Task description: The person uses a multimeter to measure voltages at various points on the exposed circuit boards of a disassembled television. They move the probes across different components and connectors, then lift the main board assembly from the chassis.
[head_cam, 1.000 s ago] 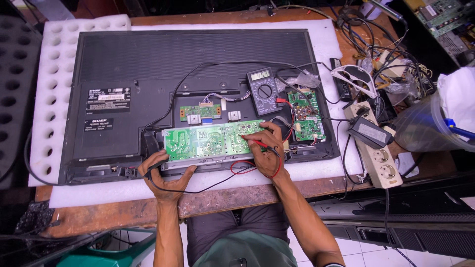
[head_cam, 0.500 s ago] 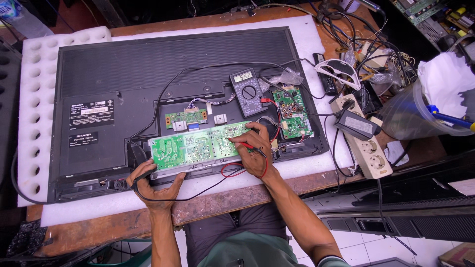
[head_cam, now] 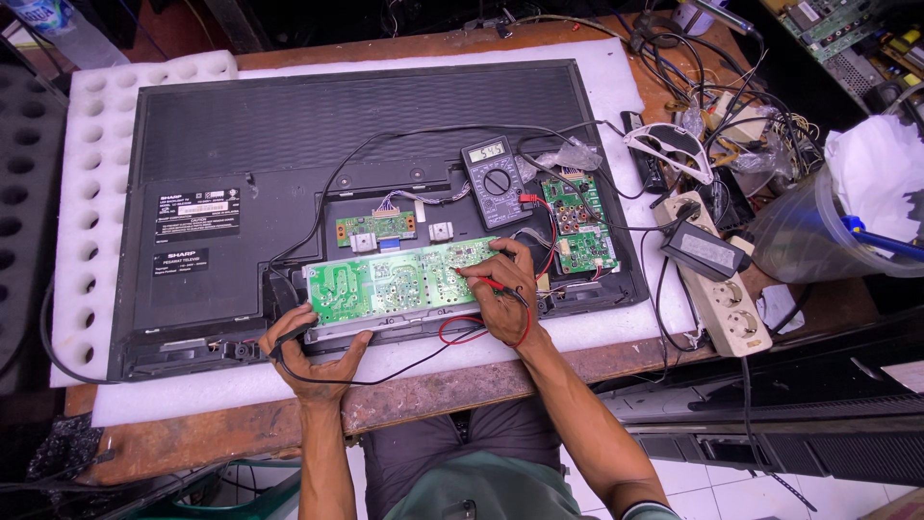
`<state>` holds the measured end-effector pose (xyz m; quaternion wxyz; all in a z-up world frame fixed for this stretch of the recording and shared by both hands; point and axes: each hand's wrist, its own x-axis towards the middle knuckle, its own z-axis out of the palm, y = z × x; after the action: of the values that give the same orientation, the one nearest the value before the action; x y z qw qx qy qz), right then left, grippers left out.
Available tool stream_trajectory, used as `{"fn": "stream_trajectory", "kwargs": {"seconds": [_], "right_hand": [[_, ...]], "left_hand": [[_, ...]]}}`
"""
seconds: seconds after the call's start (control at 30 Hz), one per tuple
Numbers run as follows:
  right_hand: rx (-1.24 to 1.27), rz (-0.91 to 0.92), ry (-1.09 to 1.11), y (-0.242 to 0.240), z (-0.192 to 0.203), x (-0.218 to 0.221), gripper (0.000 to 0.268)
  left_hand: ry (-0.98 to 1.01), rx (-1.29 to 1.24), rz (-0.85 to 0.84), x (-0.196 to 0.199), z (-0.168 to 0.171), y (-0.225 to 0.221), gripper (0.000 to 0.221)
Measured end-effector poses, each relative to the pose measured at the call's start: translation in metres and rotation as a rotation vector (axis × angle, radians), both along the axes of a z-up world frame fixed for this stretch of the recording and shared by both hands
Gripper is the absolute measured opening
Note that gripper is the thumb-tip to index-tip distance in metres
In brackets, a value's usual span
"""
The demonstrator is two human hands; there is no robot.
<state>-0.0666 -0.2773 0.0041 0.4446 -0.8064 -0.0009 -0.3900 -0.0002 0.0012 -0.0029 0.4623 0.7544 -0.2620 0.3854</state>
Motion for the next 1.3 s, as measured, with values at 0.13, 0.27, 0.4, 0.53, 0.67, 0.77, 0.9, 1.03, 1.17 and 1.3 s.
{"fn": "stream_trajectory", "kwargs": {"seconds": [0.13, 0.27, 0.4, 0.53, 0.67, 0.77, 0.9, 1.03, 1.17, 1.3], "right_hand": [[-0.008, 0.0, 0.006, 0.002, 0.005, -0.002, 0.014], [-0.004, -0.006, 0.006, 0.002, 0.007, -0.002, 0.014], [-0.018, 0.008, -0.005, 0.0, 0.007, -0.003, 0.014], [-0.035, 0.018, -0.001, -0.002, 0.003, -0.002, 0.014], [-0.025, 0.028, 0.01, -0.003, 0.001, 0.002, 0.014], [-0.029, 0.024, 0.035, -0.003, 0.006, -0.002, 0.013], [-0.026, 0.024, 0.05, -0.003, 0.011, -0.003, 0.012], [-0.036, 0.027, 0.04, -0.005, 0.01, -0.001, 0.012], [-0.01, 0.007, 0.041, -0.009, 0.013, -0.005, 0.011], [0.037, -0.005, 0.03, -0.017, 0.02, -0.009, 0.014]], "left_hand": [[-0.002, -0.01, 0.008, 0.0, -0.001, 0.0, 0.066], [0.016, -0.014, 0.005, 0.0, -0.001, 0.0, 0.066], [0.017, -0.016, 0.008, 0.001, -0.001, -0.001, 0.065], [0.027, -0.01, 0.018, 0.0, -0.003, 0.001, 0.065], [0.028, -0.004, 0.019, 0.002, -0.003, 0.0, 0.065], [0.029, -0.01, 0.011, 0.0, -0.004, 0.001, 0.064], [0.037, -0.023, 0.0, 0.001, -0.003, 0.0, 0.064], [0.03, -0.022, -0.001, 0.001, 0.0, -0.001, 0.064], [0.03, -0.029, -0.015, -0.002, 0.0, -0.001, 0.066], [0.015, -0.029, -0.005, 0.0, 0.0, -0.001, 0.065]]}}
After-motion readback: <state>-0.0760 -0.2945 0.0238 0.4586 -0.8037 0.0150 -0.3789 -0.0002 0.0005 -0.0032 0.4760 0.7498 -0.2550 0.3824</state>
